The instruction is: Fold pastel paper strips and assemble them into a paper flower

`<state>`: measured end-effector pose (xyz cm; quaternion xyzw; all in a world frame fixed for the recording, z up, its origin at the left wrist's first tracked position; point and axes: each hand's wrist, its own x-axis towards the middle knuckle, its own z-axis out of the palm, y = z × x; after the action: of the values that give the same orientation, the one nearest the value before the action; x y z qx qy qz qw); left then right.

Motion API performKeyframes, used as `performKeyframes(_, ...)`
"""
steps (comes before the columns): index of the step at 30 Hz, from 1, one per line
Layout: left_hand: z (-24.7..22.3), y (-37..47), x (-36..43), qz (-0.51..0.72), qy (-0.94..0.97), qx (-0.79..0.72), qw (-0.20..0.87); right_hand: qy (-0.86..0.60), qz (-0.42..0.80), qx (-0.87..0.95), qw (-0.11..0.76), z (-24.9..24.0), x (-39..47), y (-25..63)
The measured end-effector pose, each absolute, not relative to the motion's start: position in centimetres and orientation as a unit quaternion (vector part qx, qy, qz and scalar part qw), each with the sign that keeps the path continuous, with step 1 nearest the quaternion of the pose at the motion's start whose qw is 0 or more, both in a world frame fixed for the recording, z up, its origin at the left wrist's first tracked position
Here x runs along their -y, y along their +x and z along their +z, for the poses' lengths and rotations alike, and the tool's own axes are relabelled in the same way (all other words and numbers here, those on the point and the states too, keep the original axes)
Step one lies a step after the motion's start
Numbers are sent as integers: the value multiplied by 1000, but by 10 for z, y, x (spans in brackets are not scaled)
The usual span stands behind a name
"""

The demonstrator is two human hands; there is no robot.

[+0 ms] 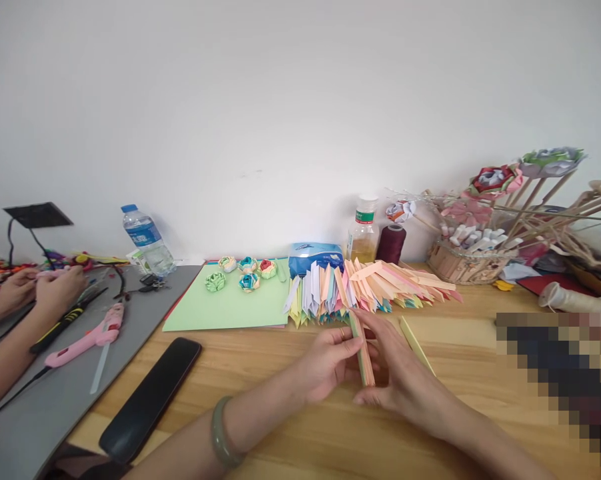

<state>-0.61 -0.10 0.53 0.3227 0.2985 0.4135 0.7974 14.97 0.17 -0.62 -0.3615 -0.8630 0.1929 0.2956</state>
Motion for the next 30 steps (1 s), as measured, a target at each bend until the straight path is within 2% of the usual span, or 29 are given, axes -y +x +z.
performKeyframes(13, 5, -5, 1, 367, 369, -309, 796, -336, 149, 893, 258, -19, -6, 151)
performKeyframes(16, 4, -4, 1, 359, 383, -308, 794, -344, 211, 866, 295, -15, -4, 150)
performKeyframes(19, 4, -4, 1, 324, 427, -313, 784, -430, 297, 772, 363, -5, -5, 150)
performKeyframes(22, 3, -4, 2, 275, 492, -325, 759, -483, 399, 693, 357, 3, -9, 151)
performKeyframes(24, 4, -6, 3, 258, 585, -367, 676, -488, 442, 665, 352, 6, -12, 154)
performKeyframes(27, 13, -15, 0, 289, 722, -493, 391, -506, 444, 664, 325, 5, -17, 157)
performKeyframes(30, 29, -32, -11, 346, 704, -595, 174, -523, 401, 708, 252, 0, -20, 161)
